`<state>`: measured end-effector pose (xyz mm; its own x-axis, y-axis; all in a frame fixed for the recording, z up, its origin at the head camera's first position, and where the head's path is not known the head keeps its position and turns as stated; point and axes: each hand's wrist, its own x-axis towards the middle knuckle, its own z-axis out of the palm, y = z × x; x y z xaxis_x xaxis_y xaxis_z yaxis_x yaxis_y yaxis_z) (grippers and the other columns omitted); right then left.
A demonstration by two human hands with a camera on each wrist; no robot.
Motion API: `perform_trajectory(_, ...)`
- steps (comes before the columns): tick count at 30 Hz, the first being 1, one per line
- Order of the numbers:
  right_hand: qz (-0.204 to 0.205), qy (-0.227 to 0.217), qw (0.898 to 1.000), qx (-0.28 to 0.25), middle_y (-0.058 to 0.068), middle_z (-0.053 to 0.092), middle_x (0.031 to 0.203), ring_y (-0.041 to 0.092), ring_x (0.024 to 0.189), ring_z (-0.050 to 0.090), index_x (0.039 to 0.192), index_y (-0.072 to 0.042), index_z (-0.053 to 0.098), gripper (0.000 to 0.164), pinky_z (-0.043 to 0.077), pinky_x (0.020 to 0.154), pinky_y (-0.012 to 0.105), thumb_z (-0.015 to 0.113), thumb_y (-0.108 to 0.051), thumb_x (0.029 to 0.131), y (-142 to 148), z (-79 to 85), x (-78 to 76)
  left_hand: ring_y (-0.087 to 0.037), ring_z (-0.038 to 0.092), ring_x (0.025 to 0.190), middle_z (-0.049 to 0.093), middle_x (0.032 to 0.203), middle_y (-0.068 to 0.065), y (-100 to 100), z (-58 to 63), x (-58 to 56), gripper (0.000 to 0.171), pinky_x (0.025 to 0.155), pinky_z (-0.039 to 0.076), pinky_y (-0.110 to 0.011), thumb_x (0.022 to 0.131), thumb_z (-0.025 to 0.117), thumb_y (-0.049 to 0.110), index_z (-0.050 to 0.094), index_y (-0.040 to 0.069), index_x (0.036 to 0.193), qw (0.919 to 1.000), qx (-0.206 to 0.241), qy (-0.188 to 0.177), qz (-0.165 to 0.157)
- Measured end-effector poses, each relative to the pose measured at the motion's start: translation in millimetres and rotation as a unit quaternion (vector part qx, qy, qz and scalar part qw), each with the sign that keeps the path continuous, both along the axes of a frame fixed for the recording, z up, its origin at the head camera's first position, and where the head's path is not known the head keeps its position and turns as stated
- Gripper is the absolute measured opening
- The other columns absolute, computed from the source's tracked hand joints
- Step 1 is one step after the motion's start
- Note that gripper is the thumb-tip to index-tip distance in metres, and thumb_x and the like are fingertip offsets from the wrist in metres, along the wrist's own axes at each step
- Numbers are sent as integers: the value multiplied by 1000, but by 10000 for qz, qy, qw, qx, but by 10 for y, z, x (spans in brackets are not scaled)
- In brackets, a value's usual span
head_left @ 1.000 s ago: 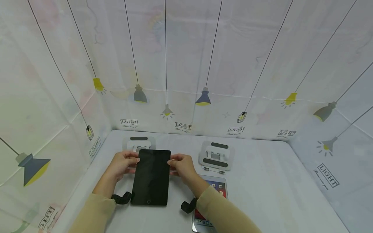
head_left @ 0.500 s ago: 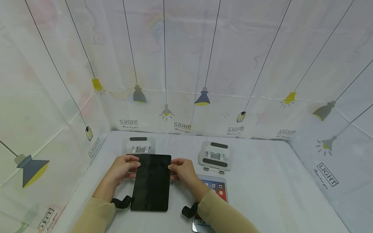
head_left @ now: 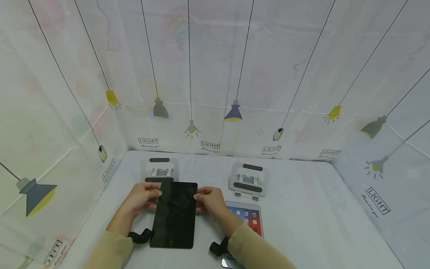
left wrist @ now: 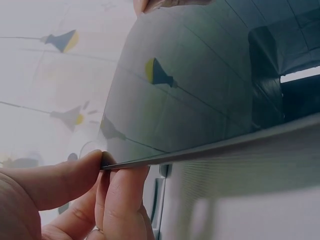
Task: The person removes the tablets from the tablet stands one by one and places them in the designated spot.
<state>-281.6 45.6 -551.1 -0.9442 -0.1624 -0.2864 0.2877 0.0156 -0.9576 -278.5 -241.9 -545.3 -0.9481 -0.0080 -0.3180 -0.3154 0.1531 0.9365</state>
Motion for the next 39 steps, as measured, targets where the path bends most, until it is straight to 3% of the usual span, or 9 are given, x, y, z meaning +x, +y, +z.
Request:
perform_trajectory(20,32,-34,10000,-81,3,74,84,12,65,72,116,3,75,25,63,54,28,78,0,92,34,20,106,-17,70,80,73,94,-5,3,-40,82,26,59,64,-32,98,73,8,68,-1,122,9995,138,-65,-288)
perform_trajectory(39,250,-314,9990,-207,12,80,97,15,69,74,122,6,71,30,67,61,33,73,9,92,39,40,185,-18,72,80,73,92,-5,-31,-58,126,25,62,67,-35,97,74,4,69,-4,120,9975,483,-304,-414)
